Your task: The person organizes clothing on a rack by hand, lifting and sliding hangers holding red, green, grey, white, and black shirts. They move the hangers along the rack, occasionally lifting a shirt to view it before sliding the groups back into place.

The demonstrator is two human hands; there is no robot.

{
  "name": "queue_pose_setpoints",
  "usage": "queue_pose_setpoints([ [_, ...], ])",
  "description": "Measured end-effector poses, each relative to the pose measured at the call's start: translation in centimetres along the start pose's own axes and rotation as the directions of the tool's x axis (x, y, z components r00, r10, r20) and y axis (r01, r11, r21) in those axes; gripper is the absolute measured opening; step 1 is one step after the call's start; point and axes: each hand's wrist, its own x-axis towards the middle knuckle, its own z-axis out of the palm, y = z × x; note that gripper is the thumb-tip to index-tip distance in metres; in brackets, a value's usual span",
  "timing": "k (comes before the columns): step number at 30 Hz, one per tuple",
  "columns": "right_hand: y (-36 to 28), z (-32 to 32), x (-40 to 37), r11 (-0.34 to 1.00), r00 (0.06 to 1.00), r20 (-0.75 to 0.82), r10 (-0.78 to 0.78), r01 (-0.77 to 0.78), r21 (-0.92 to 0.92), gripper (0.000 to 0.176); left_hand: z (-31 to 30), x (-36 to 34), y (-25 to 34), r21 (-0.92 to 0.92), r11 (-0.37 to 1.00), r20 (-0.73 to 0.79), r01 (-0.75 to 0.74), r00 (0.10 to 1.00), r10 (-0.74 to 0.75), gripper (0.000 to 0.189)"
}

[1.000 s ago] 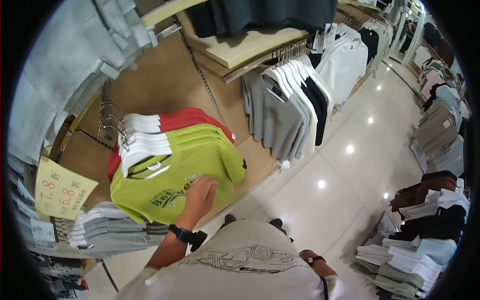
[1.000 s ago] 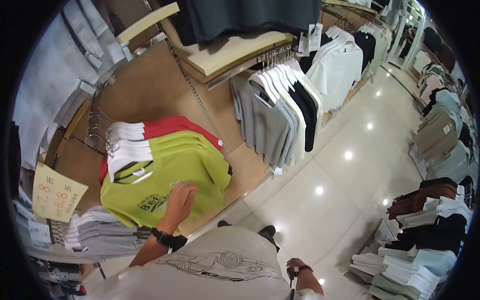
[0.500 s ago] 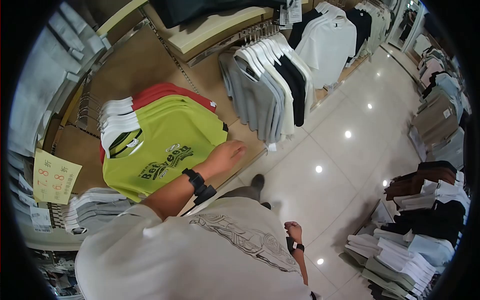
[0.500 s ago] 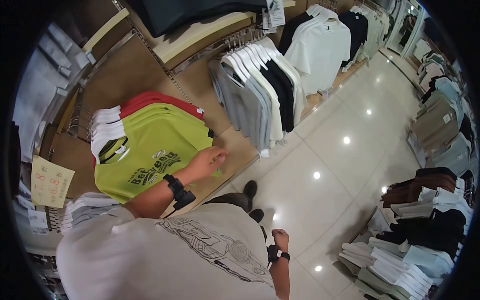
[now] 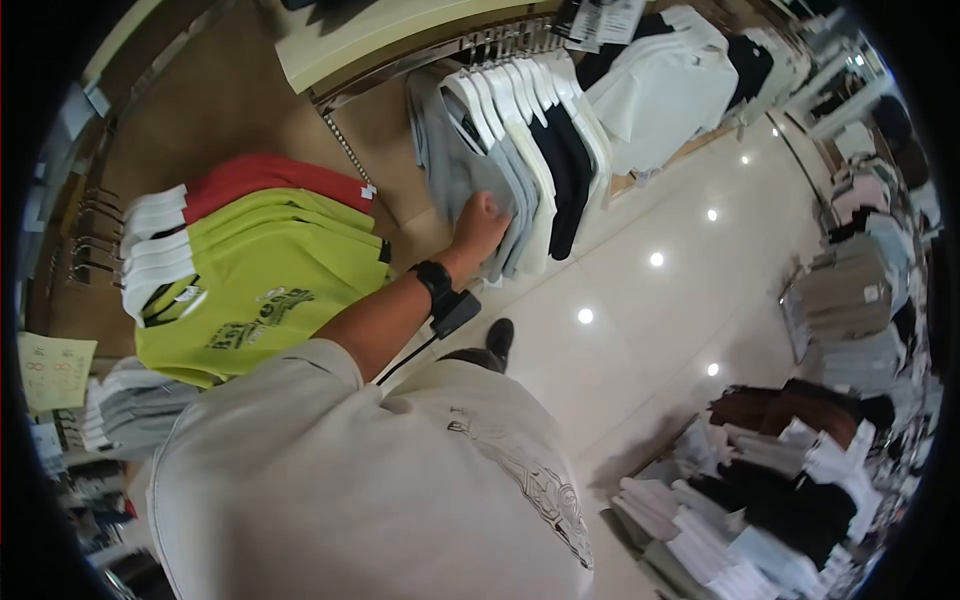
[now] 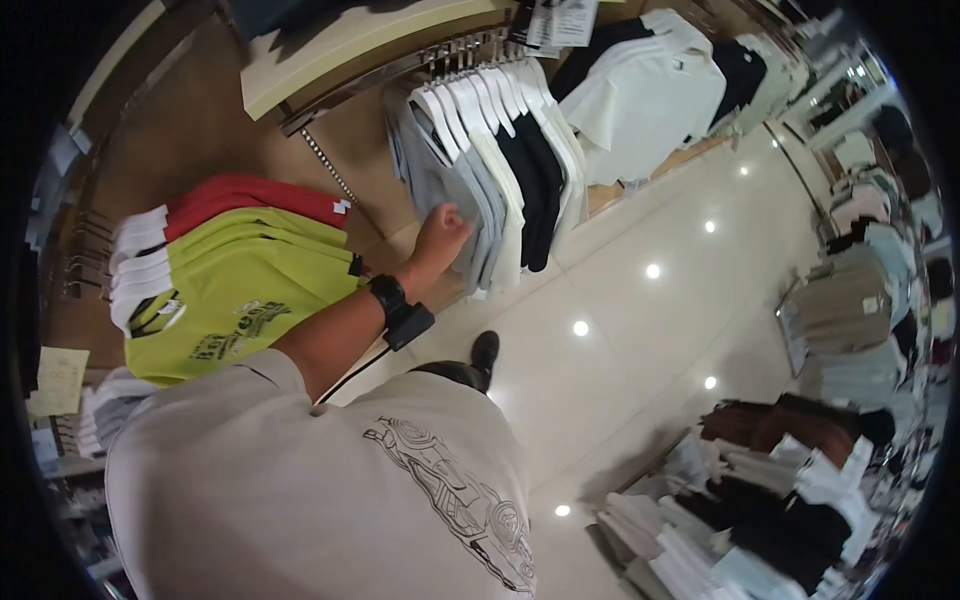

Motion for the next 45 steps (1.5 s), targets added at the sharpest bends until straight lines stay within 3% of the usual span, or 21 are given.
queue_pose_setpoints([
  [2,-1.7,-4.1,2.4,0.998,0.998,-0.024,0.059,-0.058,0.038,0.025,1.4,2.1,0.8,-0.007,0.998,-0.038,0.056,0.998,-0.056,0.061],
  [4,-3.4,-8.0,4.9,0.996,0.996,-0.05,0.073,-0.07,0.052,0.026,2.6,4.0,1.1,0.09,0.994,-0.3,-0.063,0.95,0.088,0.061],
  [7,-6.1,-12.5,8.8,0.997,0.994,-0.085,0.062,-0.058,0.046,0.028,3.3,6.9,1.3,0.002,0.993,-0.452,-0.118,0.886,0.107,0.059],
  [11,-8.4,-16.9,12.8,1.0,0.996,-0.089,0.011,-0.012,-0.017,0.03,1.6,10.1,1.6,-0.05,0.996,-0.421,-0.08,0.906,0.052,0.054],
  [13,-9.1,-18.4,14.8,0.999,0.996,-0.085,-0.01,0.006,-0.052,0.031,0.7,11.5,1.1,-0.246,0.969,-0.193,0.015,0.979,-0.065,0.048],
  [17,-11.2,-20.9,18.7,0.985,0.995,-0.05,-0.082,0.073,-0.155,0.033,0.4,12.7,1.0,-0.378,0.926,-0.173,0.013,0.981,-0.085,0.045],
  [19,-13.6,-22.4,19.1,0.999,0.999,0.002,-0.051,0.051,0.007,0.037,0.5,12.7,0.5,-0.324,0.945,-0.123,0.037,0.989,-0.081,0.045],
  [23,-11.2,-24.2,25.1,0.97,0.975,0.171,-0.142,0.172,-0.174,0.035,1.9,11.2,1.4,-0.342,0.939,-0.232,0.027,0.966,-0.112,0.052],
  [27,-17.2,-27.2,30.5,0.855,0.882,0.273,-0.383,0.451,-0.255,0.032,3.2,8.7,3.6,-0.22,0.97,-0.292,0.106,0.941,-0.169,0.062],
  [28,-22.7,-28.3,29.9,0.98,0.954,0.253,-0.163,0.187,-0.074,0.029,3.0,8.3,3.7,-0.225,0.965,-0.302,0.135,0.932,-0.201,0.062],
  [29,-23.9,-29.9,32.2,0.593,0.621,0.356,-0.698,0.78,-0.198,0.027,2.8,8.2,3.6,-0.165,0.976,-0.263,0.145,0.947,-0.185,0.062],
  [30,-28.8,-30.5,31.5,0.838,0.834,0.349,-0.427,0.51,-0.192,0.027,2.6,8.3,3.6,-0.108,0.983,-0.217,0.15,0.961,-0.17,0.062],
  [31,-27.6,-30.5,35.8,0.581,0.628,0.388,-0.675,0.776,-0.245,0.028,1.5,8.5,3.3,-0.033,0.987,-0.134,0.156,0.978,-0.159,0.067],
  [32,-32.0,-30.8,35.6,0.924,0.867,0.335,-0.369,0.381,0.033,0.024,1.2,9.0,2.2,-0.036,0.986,-0.14,0.164,0.976,-0.168,0.067],
  [34,-38.8,-31.0,36.7,0.857,0.818,0.291,-0.497,0.516,0.013,0.018,-0.1,10.2,0.8,-0.053,0.989,0.053,0.141,0.989,-0.138,0.071],
  [35,-40.9,-30.8,38.0,0.821,0.768,0.299,-0.566,0.558,0.121,0.019,-1.0,10.0,1.5,-0.078,0.987,0.082,0.138,0.988,-0.131,0.071],
  [37,-49.1,-30.9,35.8,0.779,0.702,0.349,-0.621,0.602,0.174,0.021,-1.3,9.8,1.6,-0.083,0.988,0.06,0.131,0.99,-0.126,0.07],
  [39,-54.3,-29.9,34.6,0.656,0.552,0.369,-0.747,0.703,0.275,0.028,-1.1,9.6,1.7,-0.089,0.989,0.047,0.12,0.992,-0.116,0.07],
  [40,-56.5,-29.5,33.8,0.651,0.548,0.367,-0.752,0.706,0.279,0.028,-0.9,9.5,1.9,-0.027,0.989,0.03,0.147,0.989,-0.146,0.07],
  [42,-59.5,-28.6,32.4,0.451,0.338,0.404,-0.85,0.863,0.228,0.034,-0.5,9.5,2.3,0.042,0.987,0.006,0.155,0.988,-0.155,0.071],
  [45,-60.9,-27.6,32.3,0.466,0.336,0.466,-0.818,0.864,0.194,0.043,0.1,9.2,2.2,0.05,0.979,-0.07,0.196,0.979,-0.192,0.072],
])
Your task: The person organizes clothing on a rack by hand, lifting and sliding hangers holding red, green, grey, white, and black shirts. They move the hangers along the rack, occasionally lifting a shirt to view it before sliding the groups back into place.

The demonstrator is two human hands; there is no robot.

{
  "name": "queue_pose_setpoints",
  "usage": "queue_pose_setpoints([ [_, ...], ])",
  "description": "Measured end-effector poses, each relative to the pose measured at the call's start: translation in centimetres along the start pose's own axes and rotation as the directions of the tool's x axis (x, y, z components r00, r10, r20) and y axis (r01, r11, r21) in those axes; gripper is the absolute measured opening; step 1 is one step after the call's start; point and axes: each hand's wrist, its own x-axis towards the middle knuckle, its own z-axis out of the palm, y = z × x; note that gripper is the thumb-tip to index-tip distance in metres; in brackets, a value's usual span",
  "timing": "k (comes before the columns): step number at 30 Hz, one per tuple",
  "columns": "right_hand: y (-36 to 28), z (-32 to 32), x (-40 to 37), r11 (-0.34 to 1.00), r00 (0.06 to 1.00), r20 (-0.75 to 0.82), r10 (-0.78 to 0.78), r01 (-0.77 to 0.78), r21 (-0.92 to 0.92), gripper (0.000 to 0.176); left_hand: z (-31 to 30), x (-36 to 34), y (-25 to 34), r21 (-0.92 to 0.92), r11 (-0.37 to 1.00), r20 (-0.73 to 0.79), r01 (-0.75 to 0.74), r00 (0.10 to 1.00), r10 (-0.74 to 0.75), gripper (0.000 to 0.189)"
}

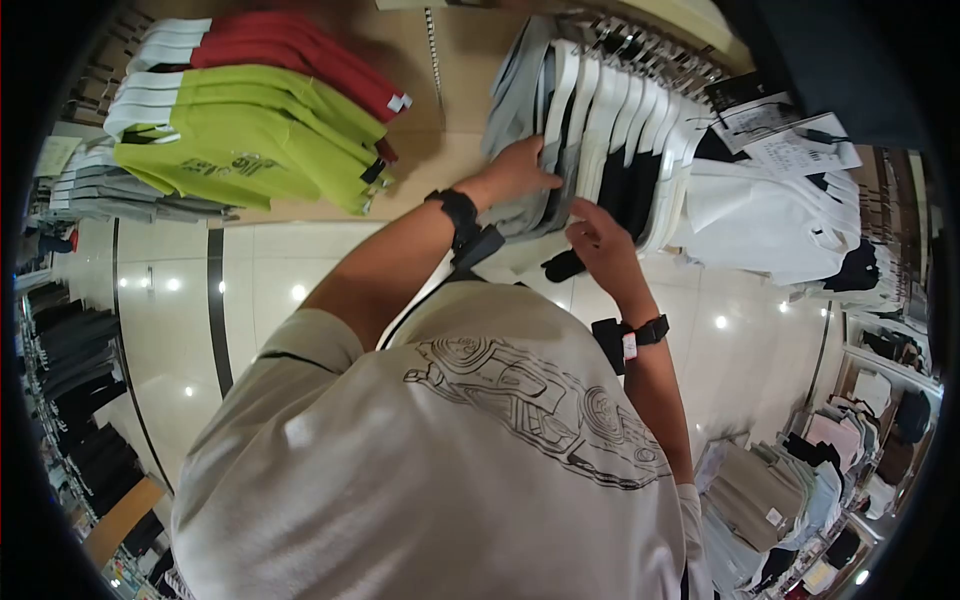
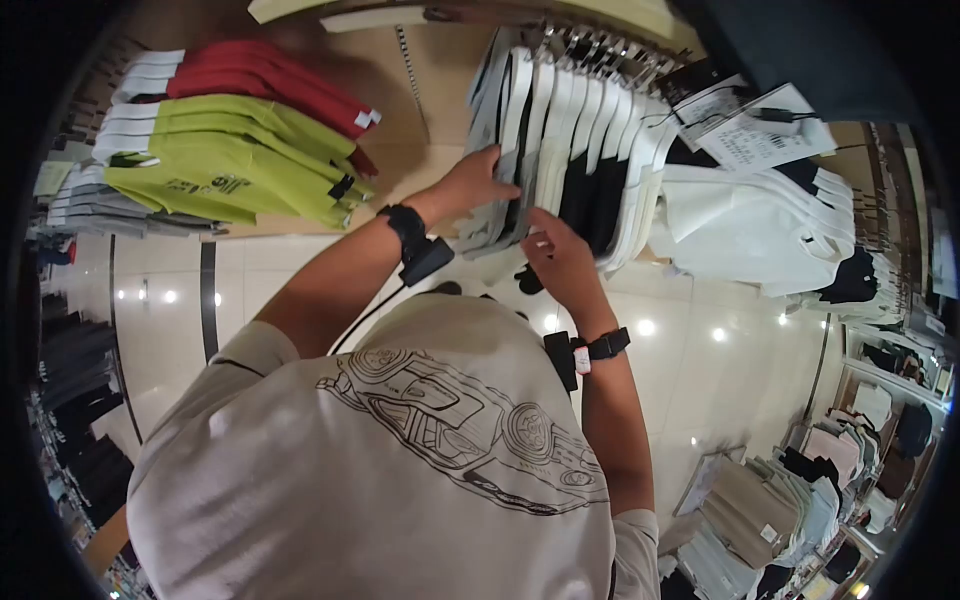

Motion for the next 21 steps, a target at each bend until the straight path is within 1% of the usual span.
queue_pose_setpoints([
  [1,0.4,-0.2,0.4,1.0,0.999,0.044,-0.005,0.005,-0.004,0.046,0.3,0.2,-0.2,0.009,1.0,-0.012,-0.017,1.0,0.017,0.072],
  [3,0.5,-0.2,1.1,0.997,0.99,0.124,0.06,-0.055,-0.049,0.053,0.7,0.5,-0.7,-0.03,1.0,0.008,0.001,1.0,-0.001,0.071],
  [4,0.5,-0.1,1.4,0.998,0.992,0.117,0.043,-0.038,-0.051,0.053,0.8,0.4,-0.6,-0.084,0.996,-0.005,-0.015,1.0,0.014,0.072],
  [5,0.5,-0.1,1.6,0.995,0.987,0.158,0.022,-0.006,-0.101,0.057,1.1,0.3,-0.4,-0.076,0.997,-0.017,-0.03,0.999,0.028,0.072],
  [6,0.5,-0.2,1.9,0.988,0.98,0.197,0.001,0.03,-0.152,0.062,1.5,0.3,-0.2,-0.025,1.0,-0.042,-0.004,0.999,0.003,0.072],
  [7,0.4,0.0,1.9,0.986,0.982,0.19,-0.02,0.051,-0.159,0.062,1.8,0.3,0.0,0.026,0.999,-0.071,0.022,0.997,-0.02,0.071],
  [8,0.3,0.2,1.9,0.97,0.988,0.148,-0.038,0.072,-0.23,0.062,1.8,0.1,0.4,0.037,0.999,-0.091,0.001,0.996,0.002,0.071],
  [9,-0.1,0.2,2.3,0.949,0.993,0.102,-0.066,0.094,-0.301,0.061,1.8,0.0,0.9,-0.087,0.996,-0.142,0.01,0.99,-0.022,0.071],
  [10,-1.0,0.2,2.5,0.924,0.998,0.059,-0.037,0.056,-0.379,0.061,1.7,0.2,1.2,-0.213,0.977,-0.184,0.012,0.982,-0.052,0.071],
  [11,-1.4,0.2,2.6,0.937,1.0,0.008,-0.01,0.012,-0.348,0.063,1.7,0.6,1.3,-0.203,0.979,-0.201,-0.01,0.979,-0.031,0.071],
  [13,-1.5,0.6,2.4,0.898,0.999,-0.042,-0.013,-0.007,-0.44,0.058,2.0,1.7,1.3,-0.128,0.992,-0.272,-0.019,0.962,-0.017,0.069],
  [14,-1.4,0.9,2.4,0.895,0.999,-0.047,-0.026,0.003,-0.445,0.058,2.6,2.5,1.2,-0.084,0.996,-0.341,-0.025,0.94,-0.005,0.062],
  [15,-1.2,1.4,2.4,0.895,0.992,-0.121,0.026,-0.078,-0.44,0.056,2.3,3.1,1.6,-0.082,0.996,-0.348,-0.037,0.938,0.006,0.062],
  [16,-0.9,1.9,2.5,0.888,0.978,-0.192,0.085,-0.161,-0.43,0.054,2.3,3.5,1.7,-0.107,0.994,-0.327,-0.013,0.945,-0.022,0.057],
  [17,-0.6,2.2,2.7,0.884,0.978,-0.192,0.084,-0.162,-0.439,0.054,2.4,3.7,1.7,-0.135,0.991,-0.303,0.014,0.951,-0.055,0.053],
  [18,-0.3,2.6,2.6,0.88,0.965,-0.253,0.071,-0.18,-0.44,0.054,2.6,3.8,1.5,-0.145,0.989,-0.3,0.012,0.952,-0.056,0.053],
  [19,0.0,2.9,2.6,0.875,0.948,-0.314,0.055,-0.197,-0.442,0.054,2.5,4.1,1.4,-0.342,0.939,-0.258,-0.045,0.965,-0.047,0.047],
  [20,0.7,3.0,2.6,0.869,0.947,-0.317,0.05,-0.198,-0.454,0.054,2.3,4.7,1.4,-0.524,0.846,-0.222,-0.098,0.975,-0.024,0.041],
  [21,1.3,3.2,2.6,0.852,0.925,-0.379,-0.004,-0.196,-0.486,0.057,1.9,5.4,1.2,-0.531,0.84,-0.223,-0.108,0.975,-0.016,0.041],
])
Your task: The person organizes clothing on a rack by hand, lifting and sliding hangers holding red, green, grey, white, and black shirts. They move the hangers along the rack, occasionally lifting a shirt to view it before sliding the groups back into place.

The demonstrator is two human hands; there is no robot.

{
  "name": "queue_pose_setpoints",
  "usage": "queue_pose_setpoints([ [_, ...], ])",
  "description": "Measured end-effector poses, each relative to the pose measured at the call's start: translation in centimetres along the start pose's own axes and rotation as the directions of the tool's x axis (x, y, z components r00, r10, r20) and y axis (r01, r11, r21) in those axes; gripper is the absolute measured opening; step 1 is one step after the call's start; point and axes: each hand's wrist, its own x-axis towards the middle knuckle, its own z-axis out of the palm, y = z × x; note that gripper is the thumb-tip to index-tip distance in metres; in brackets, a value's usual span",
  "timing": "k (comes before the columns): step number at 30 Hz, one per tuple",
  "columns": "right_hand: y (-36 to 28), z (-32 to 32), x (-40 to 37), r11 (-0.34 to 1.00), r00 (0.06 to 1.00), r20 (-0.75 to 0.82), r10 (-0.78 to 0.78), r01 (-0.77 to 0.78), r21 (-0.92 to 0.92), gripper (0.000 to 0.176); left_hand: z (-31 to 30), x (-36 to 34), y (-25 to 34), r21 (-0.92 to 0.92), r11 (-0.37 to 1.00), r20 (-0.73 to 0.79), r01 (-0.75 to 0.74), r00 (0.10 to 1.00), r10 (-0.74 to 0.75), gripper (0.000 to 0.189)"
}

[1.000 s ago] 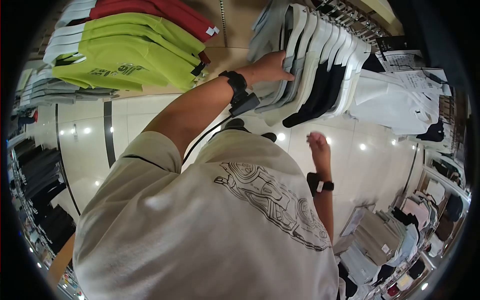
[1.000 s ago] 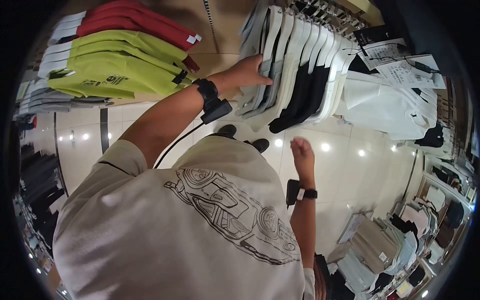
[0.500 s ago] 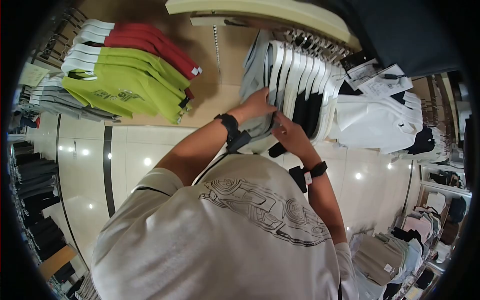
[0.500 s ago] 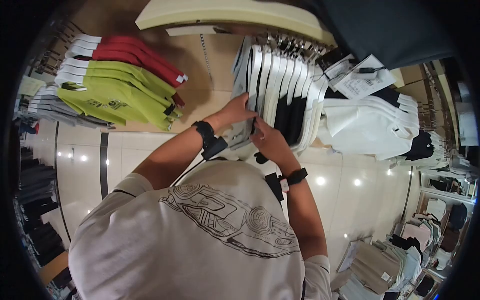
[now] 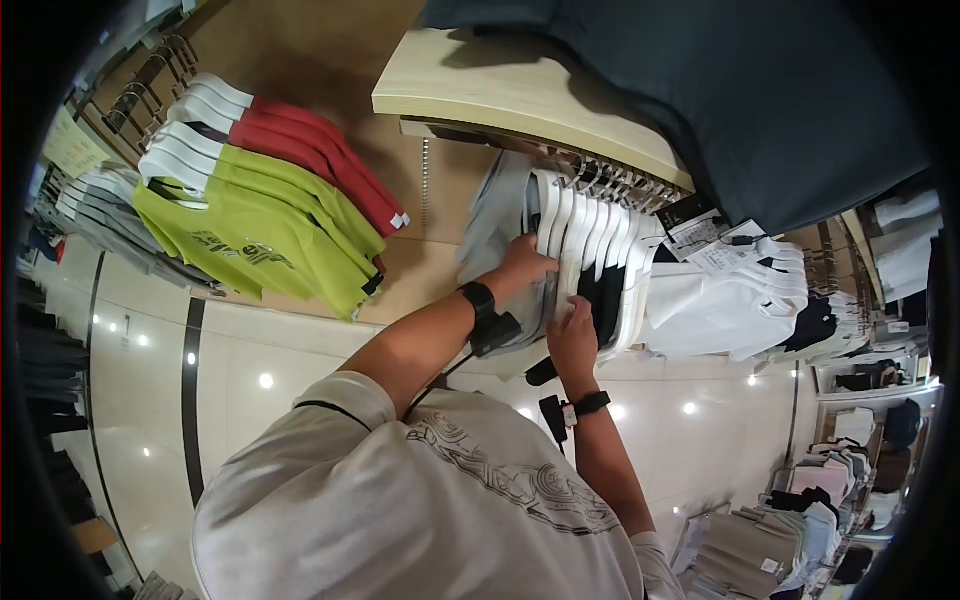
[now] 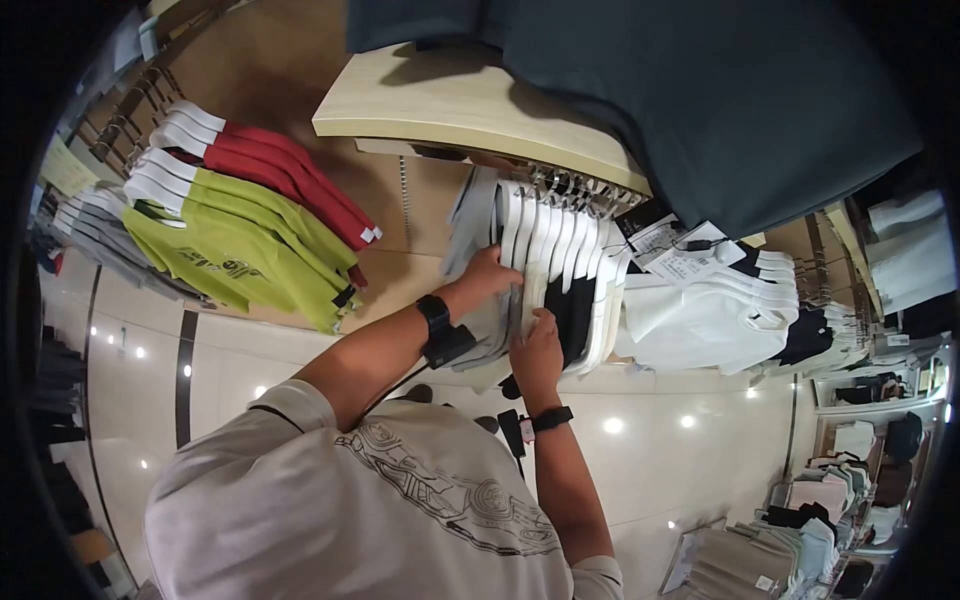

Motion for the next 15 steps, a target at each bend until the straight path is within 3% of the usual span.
queue_pose_setpoints([
  [2,0.7,0.1,-0.3,0.999,0.996,-0.087,-0.01,0.007,-0.042,0.06,-0.9,0.8,0.2,-0.019,0.966,0.098,0.259,0.962,-0.256,0.035],
  [7,0.3,-1.2,-1.0,0.999,0.999,0.026,0.033,-0.033,-0.004,0.062,-3.1,0.0,0.6,-0.131,0.956,0.204,0.263,0.951,-0.233,0.025],
  [9,0.4,-1.3,-1.2,1.0,1.0,0.007,0.014,-0.013,-0.004,0.061,-4.5,-0.7,0.7,-0.283,0.909,0.214,0.305,0.944,-0.25,0.023],
  [12,0.4,-1.3,-1.2,0.999,0.999,-0.019,-0.028,0.028,0.019,0.06,-7.8,-2.3,2.0,-0.273,0.92,0.196,0.28,0.953,-0.232,0.022],
  [15,0.4,-1.7,-1.2,0.997,0.998,0.028,0.056,-0.057,0.044,0.061,-11.1,-3.4,1.2,-0.313,0.909,0.162,0.277,0.958,-0.236,0.023],
])
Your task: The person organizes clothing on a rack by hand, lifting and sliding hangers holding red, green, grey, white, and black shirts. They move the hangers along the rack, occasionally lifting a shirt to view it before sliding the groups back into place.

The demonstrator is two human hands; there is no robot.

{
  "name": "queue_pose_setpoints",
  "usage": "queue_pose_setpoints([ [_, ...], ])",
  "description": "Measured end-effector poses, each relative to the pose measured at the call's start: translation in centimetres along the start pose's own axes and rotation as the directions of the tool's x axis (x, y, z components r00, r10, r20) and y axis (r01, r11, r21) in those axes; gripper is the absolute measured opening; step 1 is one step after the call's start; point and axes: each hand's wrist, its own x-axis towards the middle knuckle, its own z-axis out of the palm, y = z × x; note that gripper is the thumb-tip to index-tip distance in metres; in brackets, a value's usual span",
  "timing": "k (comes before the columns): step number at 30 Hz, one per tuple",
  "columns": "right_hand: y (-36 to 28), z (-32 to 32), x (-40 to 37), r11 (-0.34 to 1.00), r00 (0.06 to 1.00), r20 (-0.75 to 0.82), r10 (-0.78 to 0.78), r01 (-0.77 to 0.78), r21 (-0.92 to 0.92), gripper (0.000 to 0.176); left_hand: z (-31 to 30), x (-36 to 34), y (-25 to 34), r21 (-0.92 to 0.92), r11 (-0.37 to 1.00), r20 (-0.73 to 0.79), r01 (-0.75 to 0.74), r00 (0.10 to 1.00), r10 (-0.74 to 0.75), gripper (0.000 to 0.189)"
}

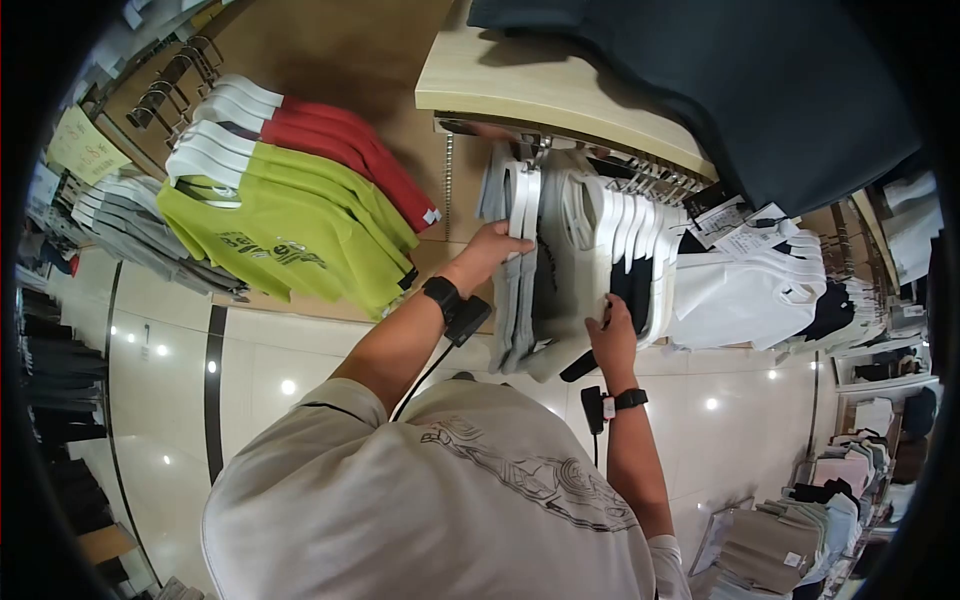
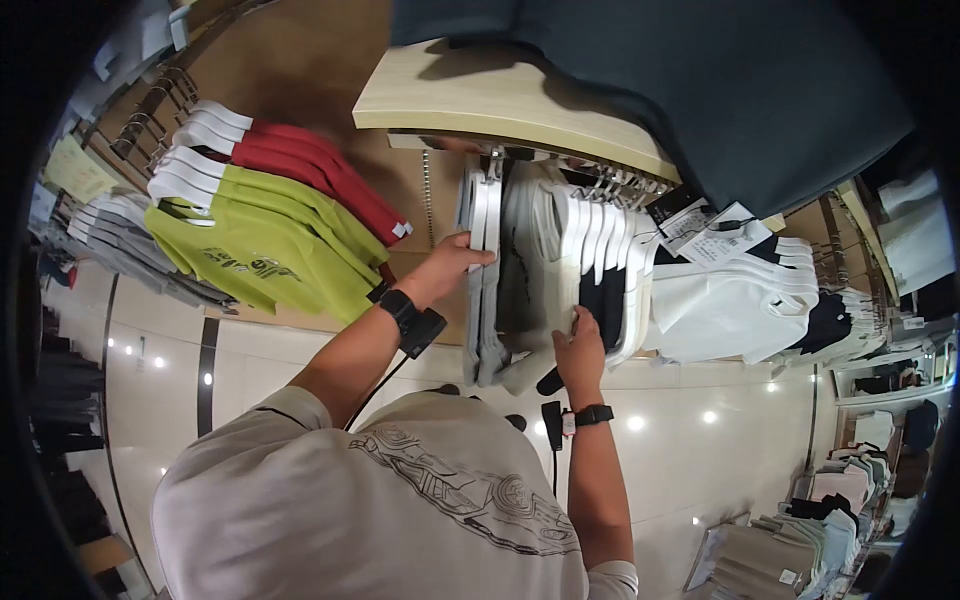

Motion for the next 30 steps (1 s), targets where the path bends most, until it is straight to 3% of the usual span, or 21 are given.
queue_pose_setpoints([
  [1,0.1,0.0,-0.1,0.999,0.999,-0.013,-0.041,0.041,0.008,0.061,-1.1,-0.4,-0.1,-0.051,0.999,0.009,-0.013,1.0,0.014,0.026],
  [7,1.1,0.8,-0.2,0.998,0.997,-0.051,-0.051,0.052,0.025,0.064,-4.6,-3.1,1.5,0.04,0.999,-0.059,-0.017,0.998,0.019,0.022],
  [9,0.5,0.8,-0.3,0.988,0.985,-0.09,-0.149,0.145,-0.044,0.064,-5.1,-3.4,1.9,0.048,0.999,-0.061,0.014,0.998,-0.011,0.024],
  [15,-1.2,1.5,-0.1,0.988,0.985,-0.132,-0.115,0.099,-0.116,0.064,-5.7,-3.3,2.5,0.219,0.974,-0.078,0.06,0.996,-0.044,0.024],
  [17,-1.3,1.5,0.2,0.99,0.987,-0.131,-0.097,0.083,-0.111,0.064,-5.5,-3.7,3.3,0.398,0.917,-0.17,0.034,0.985,0.037,0.029],
  [18,-1.3,1.5,0.5,0.993,0.992,-0.102,-0.072,0.061,-0.104,0.065,-5.0,-4.4,4.5,0.697,0.717,-0.166,-0.032,0.965,0.204,0.038],
  [19,-1.3,1.6,0.8,0.995,0.996,-0.074,-0.045,0.038,-0.097,0.067,-4.3,-4.9,5.8,0.7,0.713,-0.156,-0.04,0.966,0.208,0.038],
  [20,-1.3,1.6,0.8,0.995,0.996,-0.081,-0.04,0.033,-0.096,0.067,-3.2,-5.8,7.4,0.893,0.416,-0.123,-0.172,0.795,0.594,0.04],
  [21,-1.4,1.7,0.7,0.995,0.994,-0.083,-0.065,0.059,-0.076,0.065,-2.2,-6.6,9.2,0.986,0.053,0.036,-0.159,0.508,0.86,0.043],
  [23,-1.4,2.1,0.7,0.995,0.993,-0.083,-0.089,0.085,-0.056,0.064,-0.4,-6.8,13.9,0.954,-0.178,0.233,-0.241,0.225,0.946,0.046],
  [24,-1.2,2.4,1.1,0.997,0.997,-0.05,-0.062,0.06,-0.045,0.065,-0.3,-6.2,15.5,0.955,-0.176,0.231,-0.241,0.225,0.946,0.046],
  [26,-0.9,2.7,1.5,0.998,0.999,-0.017,-0.046,0.045,-0.039,0.065,-0.9,-4.6,18.2,0.935,-0.293,0.355,-0.2,0.49,0.796,0.054],
  [27,-0.9,2.8,2.0,1.0,1.0,0.019,-0.01,0.01,0.014,0.062,-1.4,-3.6,19.1,0.935,-0.295,0.355,-0.197,0.482,0.801,0.054],
  [29,-0.6,3.0,2.8,0.997,0.999,0.048,0.02,-0.024,0.068,0.06,-1.7,-2.6,20.7,0.894,-0.388,0.427,-0.224,0.688,0.586,0.059],
  [30,-0.2,3.2,3.0,0.991,0.996,0.074,0.057,-0.065,0.119,0.059,-1.5,-2.4,21.5,0.917,-0.338,0.371,-0.213,0.767,0.524,0.058],
])
